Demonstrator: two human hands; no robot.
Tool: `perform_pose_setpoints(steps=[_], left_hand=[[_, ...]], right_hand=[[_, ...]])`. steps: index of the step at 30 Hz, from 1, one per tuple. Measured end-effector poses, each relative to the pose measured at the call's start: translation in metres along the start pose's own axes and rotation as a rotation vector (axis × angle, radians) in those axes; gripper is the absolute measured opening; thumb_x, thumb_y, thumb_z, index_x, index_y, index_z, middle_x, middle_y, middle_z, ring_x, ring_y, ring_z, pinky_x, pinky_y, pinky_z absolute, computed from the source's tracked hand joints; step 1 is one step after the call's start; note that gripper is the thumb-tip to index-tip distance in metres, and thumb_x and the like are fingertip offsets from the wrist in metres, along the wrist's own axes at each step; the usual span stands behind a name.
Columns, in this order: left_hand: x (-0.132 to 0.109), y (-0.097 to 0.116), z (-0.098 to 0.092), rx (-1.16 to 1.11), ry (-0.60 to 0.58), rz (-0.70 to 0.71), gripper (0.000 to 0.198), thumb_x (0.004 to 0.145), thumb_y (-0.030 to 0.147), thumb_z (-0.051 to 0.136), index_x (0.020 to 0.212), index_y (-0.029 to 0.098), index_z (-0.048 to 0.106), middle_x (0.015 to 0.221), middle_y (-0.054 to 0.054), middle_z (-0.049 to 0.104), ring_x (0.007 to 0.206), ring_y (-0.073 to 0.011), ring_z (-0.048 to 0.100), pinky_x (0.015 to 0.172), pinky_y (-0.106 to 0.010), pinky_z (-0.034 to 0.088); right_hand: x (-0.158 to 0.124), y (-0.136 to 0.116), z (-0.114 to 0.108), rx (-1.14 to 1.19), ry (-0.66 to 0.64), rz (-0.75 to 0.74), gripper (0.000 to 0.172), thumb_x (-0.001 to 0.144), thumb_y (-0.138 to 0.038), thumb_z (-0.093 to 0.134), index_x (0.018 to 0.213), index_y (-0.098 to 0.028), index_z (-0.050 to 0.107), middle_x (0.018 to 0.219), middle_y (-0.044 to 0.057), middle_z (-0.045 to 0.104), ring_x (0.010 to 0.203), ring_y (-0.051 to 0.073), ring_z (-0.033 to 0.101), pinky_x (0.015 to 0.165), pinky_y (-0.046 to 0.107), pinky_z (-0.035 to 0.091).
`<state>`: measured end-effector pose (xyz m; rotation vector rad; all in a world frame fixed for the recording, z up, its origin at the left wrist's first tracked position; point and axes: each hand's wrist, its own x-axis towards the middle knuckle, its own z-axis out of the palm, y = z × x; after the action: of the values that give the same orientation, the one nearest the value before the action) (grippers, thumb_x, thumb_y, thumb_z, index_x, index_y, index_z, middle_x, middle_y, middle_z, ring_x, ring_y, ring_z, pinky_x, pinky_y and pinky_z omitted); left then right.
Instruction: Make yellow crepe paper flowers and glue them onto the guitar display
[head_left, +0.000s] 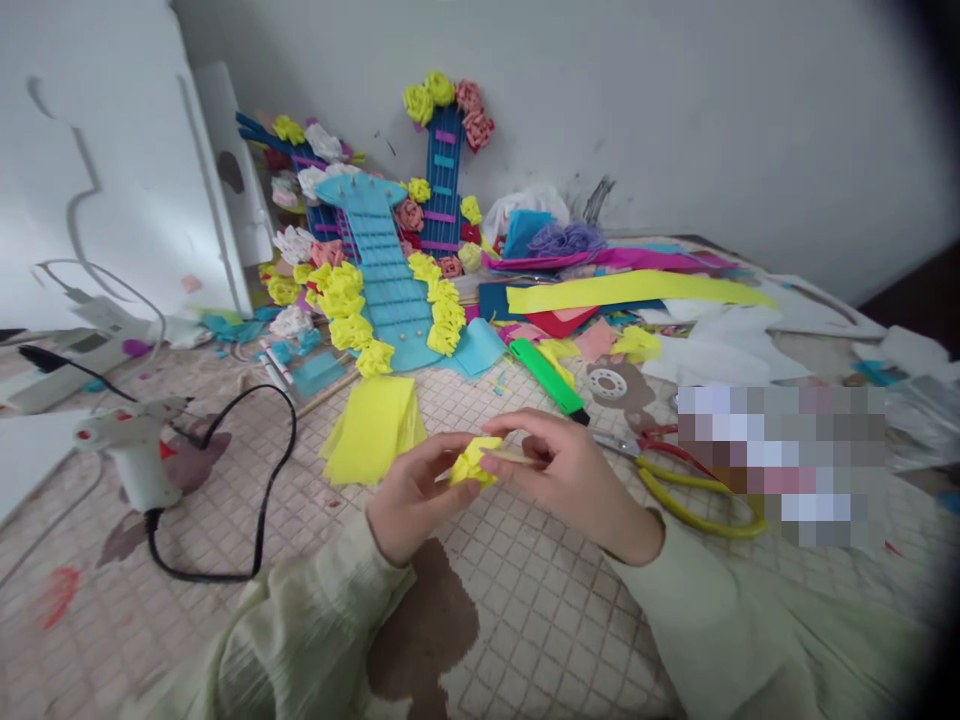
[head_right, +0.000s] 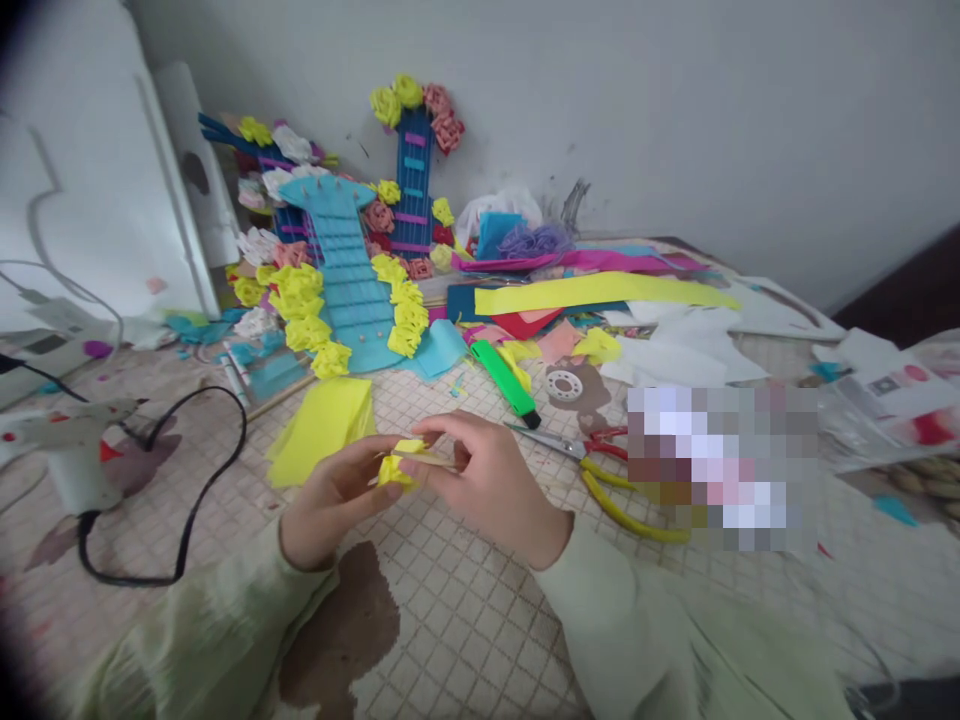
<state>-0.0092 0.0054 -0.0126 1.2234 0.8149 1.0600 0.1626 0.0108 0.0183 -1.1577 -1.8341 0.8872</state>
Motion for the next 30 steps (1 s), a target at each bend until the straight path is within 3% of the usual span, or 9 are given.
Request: perform_pose_setpoints(steps=[3,10,14,18,24,27,30], left_hand=[[0.002,-0.001,0.003,0.024,0.016,0.01,0.026,0.068,0.014,0.066,0.092,0.018,0.059,0.093,-0.004,0.062,0.09,-0.015,0.058,0.077,-0.027,0.048],[0.022,0.007,0.005,0.044,0.053,0.181,0.028,0.072,0.015,0.061,0.098,0.019,0.053,0.098,-0.004,0.057,0.089,-0.0148,0.058,0.078,-0.027,0.047],[0.031,0.014,0.005,0.104,0.101,0.285,0.025,0.073,0.017,0.061,0.097,0.02,0.054,0.101,-0.005,0.054,0.092,-0.0162,0.057,0.081,-0.03,0.047],[0.03,0.011,0.003,0.187,0.105,0.352,0.024,0.074,0.015,0.059,0.097,0.019,0.055,0.099,-0.006,0.055,0.094,-0.0176,0.056,0.082,-0.031,0.047],[0.012,0.008,0.004,0.2,-0.022,0.331,0.031,0.072,0.01,0.06,0.1,0.022,0.056,0.102,-0.006,0.057,0.096,-0.0172,0.055,0.081,-0.028,0.047],[0.006,0.009,0.006,0.172,-0.018,0.279,0.027,0.072,0.01,0.06,0.095,0.022,0.057,0.096,-0.004,0.058,0.093,-0.0163,0.055,0.077,-0.025,0.047],[0.003,0.012,0.007,0.149,0.005,0.174,0.019,0.072,0.012,0.061,0.089,0.021,0.057,0.092,-0.003,0.057,0.089,-0.015,0.056,0.075,-0.023,0.047]], right_hand=[[0.003,0.002,0.002,0.081,-0.011,0.029,0.027,0.072,-0.034,0.063,0.095,-0.019,0.061,0.086,0.001,0.061,0.046,0.004,0.037,0.043,0.02,0.033],[0.026,-0.008,-0.005,0.125,-0.011,-0.077,0.018,0.071,-0.029,0.064,0.086,-0.019,0.063,0.085,0.002,0.059,0.059,0.009,0.046,0.049,0.022,0.033],[0.036,-0.013,-0.01,0.128,0.007,-0.15,0.012,0.073,-0.026,0.063,0.082,-0.02,0.06,0.079,-0.001,0.054,0.058,0.008,0.041,0.053,0.022,0.033],[0.036,-0.009,-0.012,0.186,-0.047,-0.163,0.011,0.072,-0.025,0.064,0.079,-0.019,0.058,0.081,-0.002,0.049,0.051,0.005,0.032,0.047,0.021,0.028],[0.024,-0.008,-0.013,0.232,-0.118,-0.107,0.008,0.073,-0.022,0.062,0.073,-0.016,0.057,0.083,-0.002,0.05,0.047,0.002,0.029,0.043,0.019,0.024],[0.02,-0.012,-0.014,0.218,-0.141,-0.094,0.007,0.072,-0.022,0.063,0.073,-0.016,0.058,0.086,0.0,0.052,0.055,0.004,0.041,0.047,0.018,0.031],[0.02,-0.014,-0.018,0.209,-0.194,-0.108,0.007,0.071,-0.022,0.064,0.072,-0.017,0.059,0.083,0.001,0.055,0.071,0.01,0.052,0.062,0.021,0.04]])
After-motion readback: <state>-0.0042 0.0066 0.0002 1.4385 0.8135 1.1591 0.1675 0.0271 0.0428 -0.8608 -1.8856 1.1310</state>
